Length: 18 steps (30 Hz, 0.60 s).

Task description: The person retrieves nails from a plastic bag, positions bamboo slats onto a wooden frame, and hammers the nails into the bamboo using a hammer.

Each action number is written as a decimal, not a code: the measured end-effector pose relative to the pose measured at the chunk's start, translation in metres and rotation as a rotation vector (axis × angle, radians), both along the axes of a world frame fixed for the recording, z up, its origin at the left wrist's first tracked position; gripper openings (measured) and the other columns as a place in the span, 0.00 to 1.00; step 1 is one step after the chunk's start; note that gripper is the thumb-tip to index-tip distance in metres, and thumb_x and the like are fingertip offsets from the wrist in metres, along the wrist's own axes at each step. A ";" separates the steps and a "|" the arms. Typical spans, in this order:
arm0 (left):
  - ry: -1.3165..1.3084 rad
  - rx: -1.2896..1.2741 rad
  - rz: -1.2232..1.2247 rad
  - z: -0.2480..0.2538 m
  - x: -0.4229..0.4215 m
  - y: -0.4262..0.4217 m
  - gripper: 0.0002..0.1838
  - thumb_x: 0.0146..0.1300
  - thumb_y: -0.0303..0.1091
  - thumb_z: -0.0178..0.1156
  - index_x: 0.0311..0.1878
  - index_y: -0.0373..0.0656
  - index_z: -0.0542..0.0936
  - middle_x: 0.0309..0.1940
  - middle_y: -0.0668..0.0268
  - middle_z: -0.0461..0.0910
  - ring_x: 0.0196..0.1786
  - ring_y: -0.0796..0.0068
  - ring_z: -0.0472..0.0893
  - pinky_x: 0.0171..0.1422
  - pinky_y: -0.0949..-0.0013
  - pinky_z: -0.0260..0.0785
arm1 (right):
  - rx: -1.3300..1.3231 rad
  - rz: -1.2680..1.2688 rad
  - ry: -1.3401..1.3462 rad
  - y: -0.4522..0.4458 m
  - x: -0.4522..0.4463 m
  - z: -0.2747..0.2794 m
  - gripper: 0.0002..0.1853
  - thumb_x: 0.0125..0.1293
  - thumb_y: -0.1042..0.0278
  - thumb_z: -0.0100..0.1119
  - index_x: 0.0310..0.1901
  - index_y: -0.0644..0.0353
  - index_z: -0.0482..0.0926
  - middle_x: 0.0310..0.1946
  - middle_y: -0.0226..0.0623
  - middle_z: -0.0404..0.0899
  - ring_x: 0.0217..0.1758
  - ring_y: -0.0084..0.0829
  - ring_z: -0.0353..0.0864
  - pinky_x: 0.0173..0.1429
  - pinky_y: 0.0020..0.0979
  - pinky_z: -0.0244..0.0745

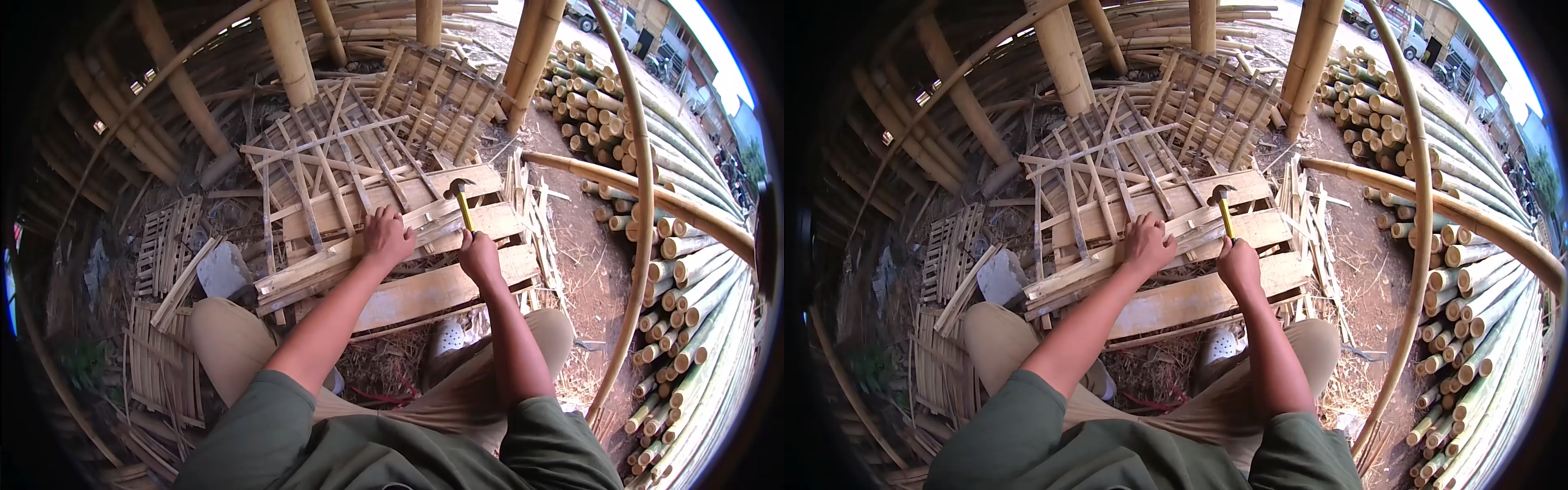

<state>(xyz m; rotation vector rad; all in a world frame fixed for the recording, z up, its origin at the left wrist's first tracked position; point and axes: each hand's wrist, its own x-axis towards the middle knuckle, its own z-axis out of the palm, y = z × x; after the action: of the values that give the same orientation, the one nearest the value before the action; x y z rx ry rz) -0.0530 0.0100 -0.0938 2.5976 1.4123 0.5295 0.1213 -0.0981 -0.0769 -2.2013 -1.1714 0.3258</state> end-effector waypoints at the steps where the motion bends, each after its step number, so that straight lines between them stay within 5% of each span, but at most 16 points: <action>1: 0.001 0.006 0.000 -0.001 0.002 0.002 0.22 0.60 0.44 0.57 0.51 0.38 0.83 0.48 0.61 0.77 0.54 0.61 0.74 0.63 0.48 0.61 | -0.012 0.000 -0.012 0.000 0.000 0.000 0.23 0.72 0.56 0.49 0.33 0.72 0.80 0.29 0.64 0.80 0.37 0.63 0.81 0.45 0.54 0.75; 3: -0.146 0.066 -0.044 0.001 0.004 0.002 0.17 0.55 0.40 0.59 0.41 0.37 0.85 0.47 0.61 0.77 0.50 0.62 0.75 0.54 0.52 0.63 | -0.009 0.006 -0.002 -0.002 -0.001 0.001 0.23 0.72 0.56 0.49 0.33 0.72 0.80 0.28 0.64 0.80 0.36 0.63 0.81 0.45 0.54 0.75; 6: -0.080 0.031 -0.011 0.011 0.012 0.003 0.13 0.55 0.37 0.59 0.38 0.40 0.85 0.43 0.61 0.78 0.49 0.61 0.76 0.56 0.54 0.64 | -0.016 0.010 0.004 -0.003 0.002 0.003 0.23 0.72 0.56 0.49 0.33 0.72 0.80 0.28 0.64 0.80 0.36 0.62 0.81 0.44 0.54 0.75; 10: -0.105 0.142 -0.021 -0.003 0.028 0.015 0.12 0.55 0.38 0.59 0.38 0.45 0.86 0.38 0.60 0.79 0.49 0.59 0.77 0.55 0.54 0.66 | -0.037 0.014 0.023 -0.004 0.003 0.004 0.23 0.72 0.55 0.49 0.34 0.71 0.79 0.30 0.63 0.80 0.37 0.62 0.81 0.44 0.54 0.76; 15: -0.081 -0.222 0.038 0.026 0.039 0.013 0.17 0.59 0.45 0.56 0.41 0.44 0.87 0.42 0.54 0.78 0.51 0.56 0.78 0.53 0.51 0.70 | -0.066 -0.002 0.044 -0.005 0.003 0.009 0.23 0.72 0.54 0.49 0.35 0.71 0.80 0.31 0.64 0.80 0.38 0.62 0.81 0.45 0.54 0.76; 18: -0.049 -0.143 0.023 0.023 0.044 0.010 0.20 0.61 0.48 0.56 0.43 0.43 0.87 0.44 0.54 0.76 0.53 0.56 0.76 0.56 0.52 0.68 | -0.083 -0.007 0.066 -0.004 0.004 0.013 0.23 0.72 0.54 0.49 0.35 0.71 0.80 0.32 0.64 0.80 0.39 0.62 0.81 0.46 0.54 0.76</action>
<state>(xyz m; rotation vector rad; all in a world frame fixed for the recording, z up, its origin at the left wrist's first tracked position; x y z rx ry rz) -0.0094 0.0203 -0.0711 2.4437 1.4108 0.4736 0.1253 -0.1026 -0.0637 -2.2473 -1.1331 0.4487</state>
